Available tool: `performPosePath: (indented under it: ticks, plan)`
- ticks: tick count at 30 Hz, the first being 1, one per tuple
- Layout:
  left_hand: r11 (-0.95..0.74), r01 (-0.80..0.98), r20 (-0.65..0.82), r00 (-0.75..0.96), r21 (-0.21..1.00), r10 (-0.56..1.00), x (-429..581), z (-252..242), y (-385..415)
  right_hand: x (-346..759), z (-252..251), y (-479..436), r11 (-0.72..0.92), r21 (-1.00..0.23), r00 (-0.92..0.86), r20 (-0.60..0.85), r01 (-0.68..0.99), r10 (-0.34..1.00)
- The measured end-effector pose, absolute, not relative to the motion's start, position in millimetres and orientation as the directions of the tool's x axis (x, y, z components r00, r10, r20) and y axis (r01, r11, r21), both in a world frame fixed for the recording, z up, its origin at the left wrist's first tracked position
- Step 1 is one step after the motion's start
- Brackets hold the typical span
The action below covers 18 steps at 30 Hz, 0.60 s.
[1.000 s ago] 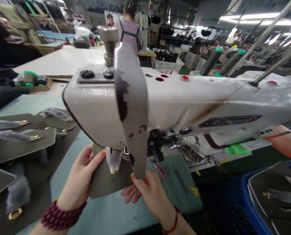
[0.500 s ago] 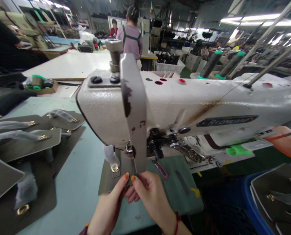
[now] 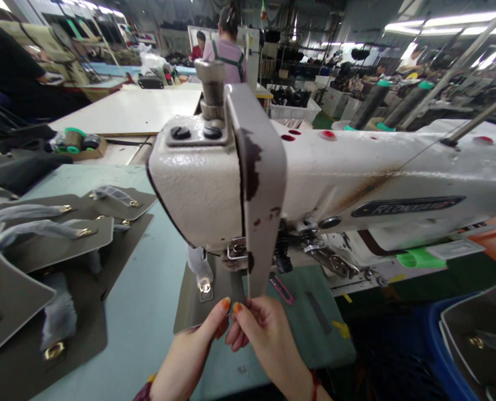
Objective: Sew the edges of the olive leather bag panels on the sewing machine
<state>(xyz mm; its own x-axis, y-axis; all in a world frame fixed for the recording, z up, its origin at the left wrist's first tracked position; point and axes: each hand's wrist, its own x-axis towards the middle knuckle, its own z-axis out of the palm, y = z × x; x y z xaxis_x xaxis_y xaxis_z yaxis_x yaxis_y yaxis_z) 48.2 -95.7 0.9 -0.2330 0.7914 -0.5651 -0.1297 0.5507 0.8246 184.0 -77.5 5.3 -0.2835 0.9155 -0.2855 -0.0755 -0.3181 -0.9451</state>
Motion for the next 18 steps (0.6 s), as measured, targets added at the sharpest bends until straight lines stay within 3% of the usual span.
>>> performPosePath:
  ticks: [7, 12, 18]
  plan:
    - [0.535, -0.174, -0.559, -0.149, 0.827, 0.815, 49.2, 3.4, -83.9, 181.0, 4.1, -70.1, -0.283, -0.956, -0.26, -0.255, -0.076, 0.931]
    - [0.49, -0.228, -0.5, 0.016, 0.841, 0.866, 48.6, 5.4, -72.7, 179.2, 4.0, -60.5, -0.274, -0.959, -0.242, -0.25, -0.07, 0.937]
    - [0.543, -0.183, -0.559, -0.049, 0.819, 0.828, 42.4, 3.9, -57.9, 174.4, -3.0, -50.0, -0.291, -0.95, -0.244, -0.257, -0.116, 0.935]
